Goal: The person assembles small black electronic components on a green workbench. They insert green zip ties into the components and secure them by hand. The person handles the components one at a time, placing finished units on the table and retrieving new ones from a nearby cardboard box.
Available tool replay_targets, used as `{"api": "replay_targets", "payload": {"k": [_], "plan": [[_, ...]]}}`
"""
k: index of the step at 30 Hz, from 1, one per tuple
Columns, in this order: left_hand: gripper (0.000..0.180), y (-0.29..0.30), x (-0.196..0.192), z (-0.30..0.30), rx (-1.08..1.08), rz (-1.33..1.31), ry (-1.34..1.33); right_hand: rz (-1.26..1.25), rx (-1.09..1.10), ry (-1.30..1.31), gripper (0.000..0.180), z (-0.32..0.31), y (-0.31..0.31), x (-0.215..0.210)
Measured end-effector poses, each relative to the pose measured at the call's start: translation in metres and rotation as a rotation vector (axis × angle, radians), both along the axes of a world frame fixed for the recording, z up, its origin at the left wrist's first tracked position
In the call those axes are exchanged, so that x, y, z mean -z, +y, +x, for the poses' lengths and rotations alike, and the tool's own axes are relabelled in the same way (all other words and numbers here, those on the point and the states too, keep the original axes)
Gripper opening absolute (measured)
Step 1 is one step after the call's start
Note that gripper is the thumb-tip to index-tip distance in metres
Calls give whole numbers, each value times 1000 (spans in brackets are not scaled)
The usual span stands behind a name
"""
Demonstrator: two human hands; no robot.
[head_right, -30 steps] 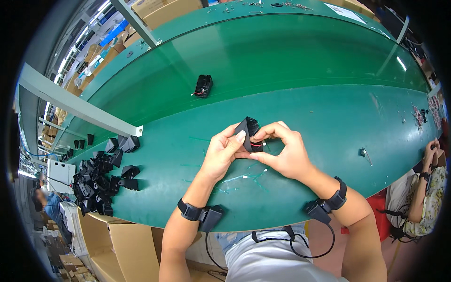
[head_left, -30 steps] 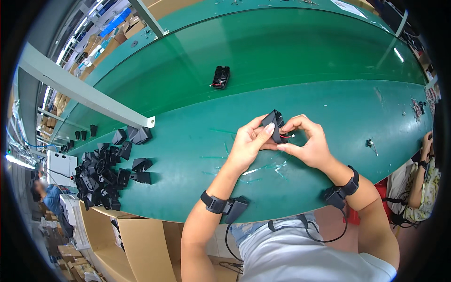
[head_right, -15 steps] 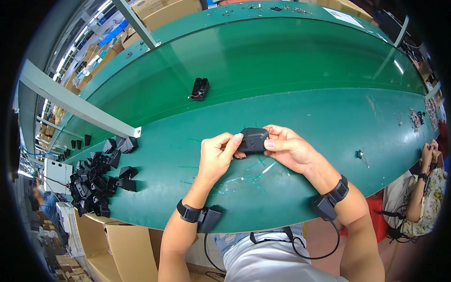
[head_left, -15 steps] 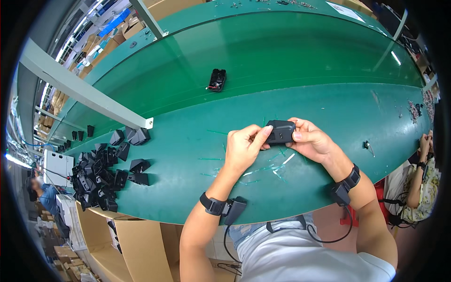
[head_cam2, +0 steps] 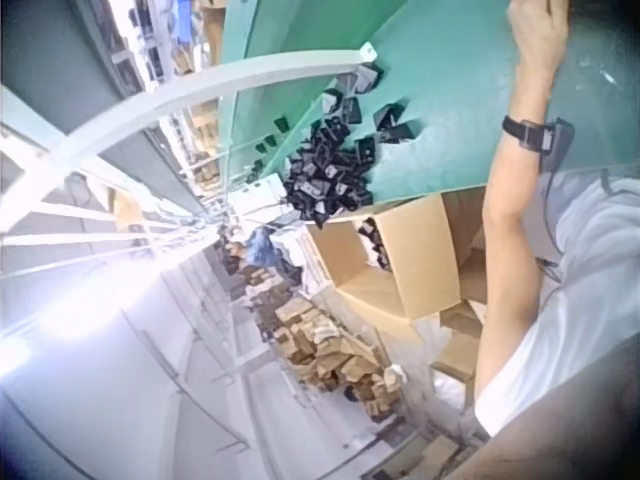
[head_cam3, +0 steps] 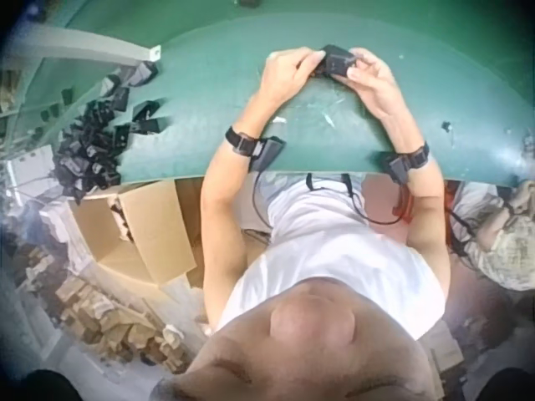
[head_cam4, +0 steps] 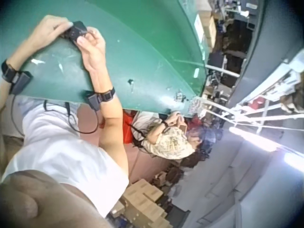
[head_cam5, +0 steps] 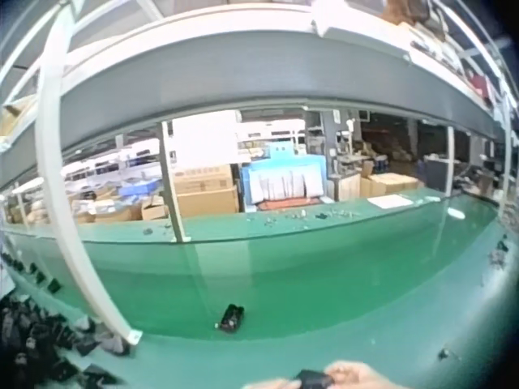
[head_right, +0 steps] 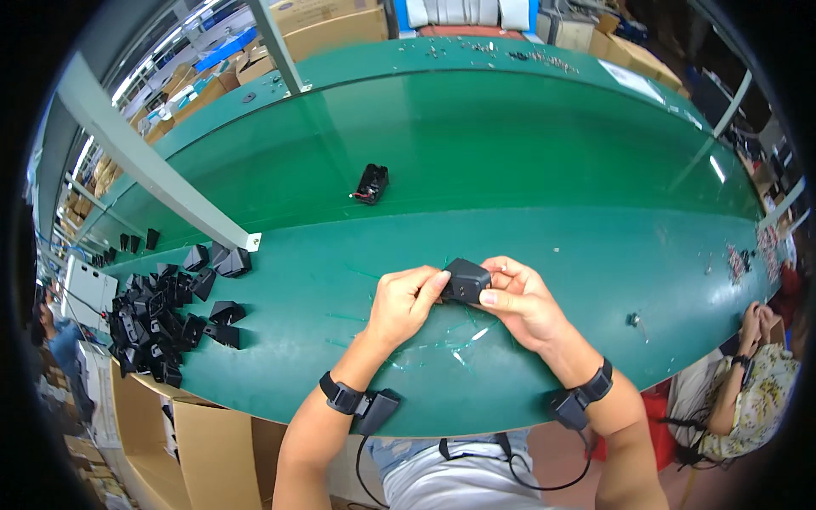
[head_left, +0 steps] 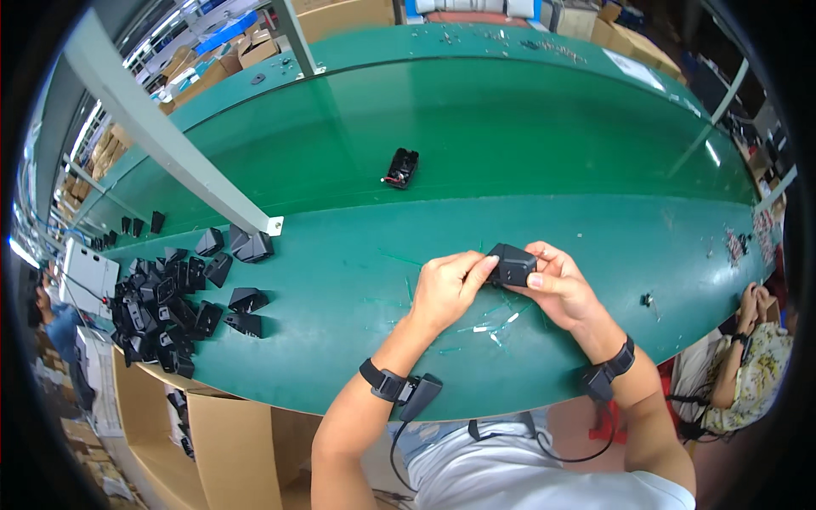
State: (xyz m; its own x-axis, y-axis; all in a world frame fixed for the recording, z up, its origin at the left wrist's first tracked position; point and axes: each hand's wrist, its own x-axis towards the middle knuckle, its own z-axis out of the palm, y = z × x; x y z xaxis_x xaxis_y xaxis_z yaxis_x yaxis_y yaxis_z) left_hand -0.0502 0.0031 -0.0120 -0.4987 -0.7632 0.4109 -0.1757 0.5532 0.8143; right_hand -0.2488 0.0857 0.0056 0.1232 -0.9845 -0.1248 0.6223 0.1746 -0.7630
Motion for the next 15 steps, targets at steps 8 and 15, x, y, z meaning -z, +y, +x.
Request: {"api": "replay_targets", "payload": {"k": [8, 15], "plan": [[24, -4, -3, 2, -192, -29, 45, -269, 89, 625, 43, 11, -30, -30], [18, -9, 5, 8, -228, -19, 30, -777, 301, 1690, 46, -3, -161, -18]]}}
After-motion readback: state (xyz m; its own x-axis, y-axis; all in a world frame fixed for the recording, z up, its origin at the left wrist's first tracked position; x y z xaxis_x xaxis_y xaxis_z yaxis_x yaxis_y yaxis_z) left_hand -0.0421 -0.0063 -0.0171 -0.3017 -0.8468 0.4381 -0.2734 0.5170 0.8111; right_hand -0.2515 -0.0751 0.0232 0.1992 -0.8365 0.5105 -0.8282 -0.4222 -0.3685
